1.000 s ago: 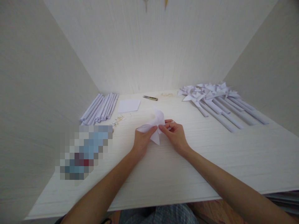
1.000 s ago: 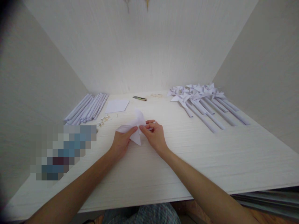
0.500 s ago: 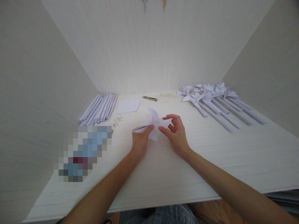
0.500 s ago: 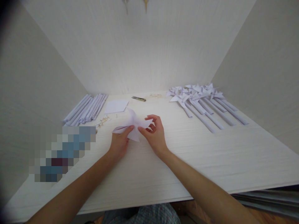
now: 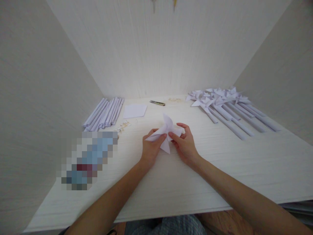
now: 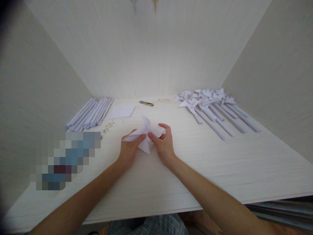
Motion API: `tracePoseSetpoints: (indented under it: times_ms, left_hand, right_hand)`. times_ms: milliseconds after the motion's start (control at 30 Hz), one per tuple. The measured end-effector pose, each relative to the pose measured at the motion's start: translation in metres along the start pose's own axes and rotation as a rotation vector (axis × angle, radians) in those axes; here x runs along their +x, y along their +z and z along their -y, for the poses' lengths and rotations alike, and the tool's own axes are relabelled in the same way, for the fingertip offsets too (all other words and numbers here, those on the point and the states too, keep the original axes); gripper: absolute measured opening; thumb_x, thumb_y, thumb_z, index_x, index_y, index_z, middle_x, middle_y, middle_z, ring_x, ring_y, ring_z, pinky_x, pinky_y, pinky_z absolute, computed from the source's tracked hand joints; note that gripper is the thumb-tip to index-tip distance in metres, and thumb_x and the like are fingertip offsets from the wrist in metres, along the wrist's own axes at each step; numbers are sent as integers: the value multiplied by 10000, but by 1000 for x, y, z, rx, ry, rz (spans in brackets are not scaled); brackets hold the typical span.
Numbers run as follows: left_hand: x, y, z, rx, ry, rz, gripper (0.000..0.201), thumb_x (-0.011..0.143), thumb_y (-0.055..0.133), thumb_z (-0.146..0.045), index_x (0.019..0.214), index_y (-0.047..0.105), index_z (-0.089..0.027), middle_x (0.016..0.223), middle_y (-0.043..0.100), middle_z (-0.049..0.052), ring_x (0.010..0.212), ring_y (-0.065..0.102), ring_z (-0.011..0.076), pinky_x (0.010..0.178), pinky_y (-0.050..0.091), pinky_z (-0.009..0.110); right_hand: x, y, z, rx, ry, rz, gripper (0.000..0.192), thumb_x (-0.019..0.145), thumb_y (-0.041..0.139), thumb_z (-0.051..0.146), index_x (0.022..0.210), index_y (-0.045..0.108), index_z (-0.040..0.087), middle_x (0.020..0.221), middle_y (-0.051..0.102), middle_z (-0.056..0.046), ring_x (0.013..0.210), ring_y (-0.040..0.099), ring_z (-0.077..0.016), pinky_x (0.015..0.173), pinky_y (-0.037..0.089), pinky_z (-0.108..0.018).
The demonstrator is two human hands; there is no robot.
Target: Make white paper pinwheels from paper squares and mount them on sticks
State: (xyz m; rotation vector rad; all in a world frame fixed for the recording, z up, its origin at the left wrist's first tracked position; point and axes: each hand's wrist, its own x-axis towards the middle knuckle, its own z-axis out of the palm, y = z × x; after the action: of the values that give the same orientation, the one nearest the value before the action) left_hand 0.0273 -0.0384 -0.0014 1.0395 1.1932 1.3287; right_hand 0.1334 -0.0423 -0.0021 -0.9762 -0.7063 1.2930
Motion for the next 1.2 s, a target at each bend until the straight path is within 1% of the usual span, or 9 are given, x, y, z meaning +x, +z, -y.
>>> tracePoseSetpoints:
  times_ms: [167, 233, 333, 367, 467, 567, 767, 1000, 1200]
  left_hand:
    - [2, 0, -5, -33, -82, -16, 228, 524, 689, -266, 694, 631, -125, 711, 652, 43, 641, 575, 145, 614, 458, 256]
    - [4, -5, -10, -106, -160, 87, 253, 496, 702, -244, 705, 637, -117, 716, 653, 51, 653, 579, 151, 626, 462, 264]
    - [10, -18, -20, -228, -288, 321, 244, 525, 666, -261, 719, 647, -113, 721, 656, 74, 672, 586, 171, 627, 470, 283]
    - [12, -22, -23, -252, -327, 369, 214, 548, 645, -278, 696, 649, -124, 712, 655, 73, 664, 587, 171, 613, 471, 284]
    - [15, -30, -29, -274, -442, 458, 214, 582, 605, -344, 626, 651, -139, 610, 637, 67, 556, 566, 149, 532, 454, 257]
    - [14, -30, -30, -188, -466, 519, 167, 555, 637, -302, 589, 649, -139, 549, 621, 55, 499, 546, 130, 488, 425, 229]
    - [10, -24, -26, -2, -437, 519, 78, 507, 665, -194, 560, 652, -138, 549, 629, 55, 499, 554, 132, 469, 396, 221]
    - [12, -23, -21, 88, -393, 472, 4, 497, 634, -149, 499, 634, -146, 506, 611, 38, 453, 532, 124, 443, 370, 217]
    - [13, -22, -18, 111, -400, 415, 14, 489, 632, -148, 482, 620, -144, 457, 576, 24, 445, 525, 132, 434, 365, 223]
  right_hand:
    - [5, -3, 3, 8, 22, 15, 532, 507, 704, 214, 925, 376, 250, 558, 568, 92, 479, 520, -87, 489, 411, -220]
    - [9, -5, 7, 3, 45, 32, 544, 490, 707, 202, 921, 379, 251, 571, 567, 94, 489, 528, -91, 500, 417, -229]
    - [16, -10, 12, -4, 108, 82, 553, 460, 711, 163, 905, 393, 247, 597, 572, 93, 527, 548, -95, 530, 430, -235]
    - [17, -11, 14, -9, 129, 103, 554, 456, 712, 151, 903, 398, 244, 601, 574, 92, 532, 550, -92, 535, 432, -232]
    - [20, -16, 16, -53, 181, 202, 570, 459, 715, 135, 929, 409, 237, 595, 580, 90, 519, 551, -85, 532, 438, -226]
    - [19, -19, 17, -125, 198, 312, 616, 466, 720, 135, 980, 398, 237, 571, 581, 96, 486, 550, -90, 509, 445, -234]
    - [17, -21, 18, -226, 191, 458, 644, 491, 717, 151, 1029, 372, 229, 513, 565, 113, 429, 534, -87, 442, 429, -207]
    - [20, -24, 15, -269, 166, 503, 652, 521, 712, 164, 1057, 346, 227, 536, 595, 94, 426, 547, -94, 428, 442, -213]
    - [19, -23, 14, -272, 161, 473, 676, 505, 716, 175, 1062, 335, 227, 523, 579, 101, 413, 535, -92, 427, 437, -216]
